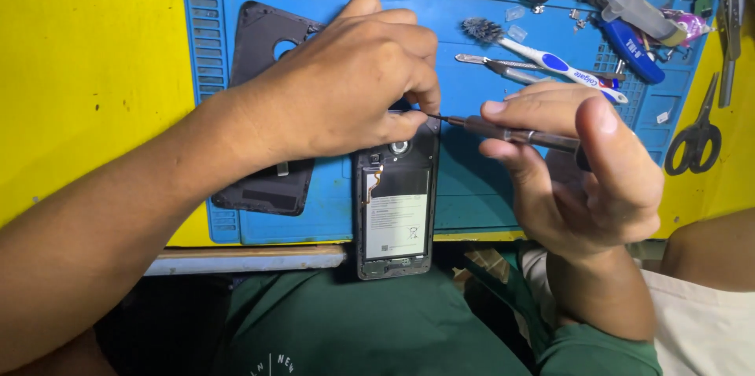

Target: The person uses a screwdriver to remove screws from the back of a disassembled smartphone. They then use a metal prying tool to carefully lift and separate the phone's back cover from the main body, working along the edges to release the internal components.

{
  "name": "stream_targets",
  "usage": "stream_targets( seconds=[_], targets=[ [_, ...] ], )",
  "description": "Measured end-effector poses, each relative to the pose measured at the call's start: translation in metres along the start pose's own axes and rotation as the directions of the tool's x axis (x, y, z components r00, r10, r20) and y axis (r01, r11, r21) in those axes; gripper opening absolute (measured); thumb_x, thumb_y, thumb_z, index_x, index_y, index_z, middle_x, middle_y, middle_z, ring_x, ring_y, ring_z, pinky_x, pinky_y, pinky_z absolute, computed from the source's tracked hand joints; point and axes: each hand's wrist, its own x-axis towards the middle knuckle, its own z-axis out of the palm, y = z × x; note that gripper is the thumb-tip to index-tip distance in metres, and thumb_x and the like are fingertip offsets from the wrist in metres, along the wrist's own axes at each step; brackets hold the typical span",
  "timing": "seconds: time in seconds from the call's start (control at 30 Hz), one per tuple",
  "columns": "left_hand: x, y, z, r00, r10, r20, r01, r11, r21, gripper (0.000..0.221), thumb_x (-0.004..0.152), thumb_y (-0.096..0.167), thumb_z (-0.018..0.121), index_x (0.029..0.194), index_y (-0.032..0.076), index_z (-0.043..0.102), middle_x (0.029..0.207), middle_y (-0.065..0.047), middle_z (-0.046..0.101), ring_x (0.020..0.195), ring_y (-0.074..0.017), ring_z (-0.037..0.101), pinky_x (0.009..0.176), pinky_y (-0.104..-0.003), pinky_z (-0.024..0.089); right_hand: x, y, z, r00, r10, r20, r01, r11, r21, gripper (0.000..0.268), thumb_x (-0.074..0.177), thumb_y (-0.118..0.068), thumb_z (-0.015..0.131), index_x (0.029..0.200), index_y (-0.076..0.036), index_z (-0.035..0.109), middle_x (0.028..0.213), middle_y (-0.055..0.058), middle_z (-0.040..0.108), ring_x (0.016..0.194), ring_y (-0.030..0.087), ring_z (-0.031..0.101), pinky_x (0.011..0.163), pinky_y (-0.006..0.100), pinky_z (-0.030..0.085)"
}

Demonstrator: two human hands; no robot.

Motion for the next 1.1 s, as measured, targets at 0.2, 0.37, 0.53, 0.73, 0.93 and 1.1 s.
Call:
stream_targets(
  seconds=[0.2, 0.37, 0.53, 0.73, 0.93, 1.1],
  targets=[
    [-0.002, -0.005, 0.003, 1.000, -0.009, -0.008, 0.009, 0.999, -0.032, 0.006, 0.087, 0.024, 0.083, 0.084, 0.021, 0.078, 0.079, 0.007, 0.062, 0.084, -0.0213, 0.053, 0.083, -0.041, 0.031, -0.001, 0.000, -0.002, 0.998, 0.023, 0.057, -0.024, 1.000, 0.017, 0.068, 0.107, 0.016, 0.051, 0.163, -0.013, 0.025, 0.112, 0.035, 0.065, 0.099, 0.041, 0.068, 0.094, 0.052, 0.062],
    [-0.001, -0.004, 0.006, 0.998, -0.029, 0.050, 0.031, 0.998, -0.048, 0.004, 0.085, 0.022, 0.080, 0.089, 0.023, 0.081, 0.080, 0.006, 0.062, 0.086, -0.0215, 0.053, 0.082, -0.043, 0.031, -0.002, -0.006, -0.001, 0.994, 0.054, 0.099, -0.053, 0.999, -0.012, 0.057, 0.113, 0.015, 0.050, 0.160, -0.011, 0.029, 0.119, 0.038, 0.066, 0.103, 0.046, 0.072, 0.092, 0.049, 0.067],
    [-0.002, -0.005, 0.006, 0.999, -0.013, 0.049, 0.016, 0.999, -0.045, 0.010, 0.083, 0.017, 0.078, 0.092, 0.022, 0.082, 0.080, 0.006, 0.063, 0.085, -0.0224, 0.052, 0.081, -0.044, 0.030, -0.004, -0.003, 0.003, 0.993, 0.069, 0.095, -0.069, 0.998, 0.000, 0.053, 0.114, 0.017, 0.051, 0.157, -0.009, 0.033, 0.122, 0.037, 0.066, 0.108, 0.047, 0.073, 0.098, 0.050, 0.068],
    [-0.011, -0.003, -0.011, 0.999, -0.001, 0.037, 0.000, 1.000, 0.027, 0.008, 0.087, 0.017, 0.074, 0.091, 0.020, 0.081, 0.084, 0.004, 0.062, 0.092, -0.0246, 0.054, 0.085, -0.045, 0.031, 0.004, -0.004, -0.004, 0.991, -0.009, 0.135, 0.024, 0.994, -0.109, 0.049, 0.104, 0.007, 0.082, 0.139, -0.002, 0.048, 0.106, 0.022, 0.067, 0.099, 0.038, 0.075, 0.090, 0.048, 0.060],
    [-0.053, 0.020, -0.056, 1.000, 0.017, 0.020, -0.025, 0.821, 0.571, 0.011, 0.089, 0.027, 0.083, 0.086, 0.023, 0.073, 0.086, 0.003, 0.059, 0.090, -0.0247, 0.057, 0.081, -0.040, 0.042, 0.004, -0.003, -0.007, 0.994, 0.016, 0.106, -0.013, 0.999, -0.033, 0.042, 0.107, 0.032, 0.056, 0.138, 0.004, 0.050, 0.111, 0.033, 0.070, 0.102, 0.042, 0.077, 0.098, 0.052, 0.068],
    [-0.076, 0.046, -0.060, 0.959, -0.228, 0.170, 0.080, 0.790, 0.607, 0.020, 0.094, 0.011, 0.072, 0.077, 0.020, 0.071, 0.076, 0.002, 0.063, 0.082, -0.0226, 0.056, 0.076, -0.040, 0.043, 0.009, -0.006, -0.013, 0.987, 0.054, 0.154, -0.032, 0.989, -0.145, 0.033, 0.115, 0.009, 0.051, 0.148, 0.007, 0.046, 0.125, 0.035, 0.067, 0.112, 0.045, 0.071, 0.101, 0.051, 0.057]
  ],
)
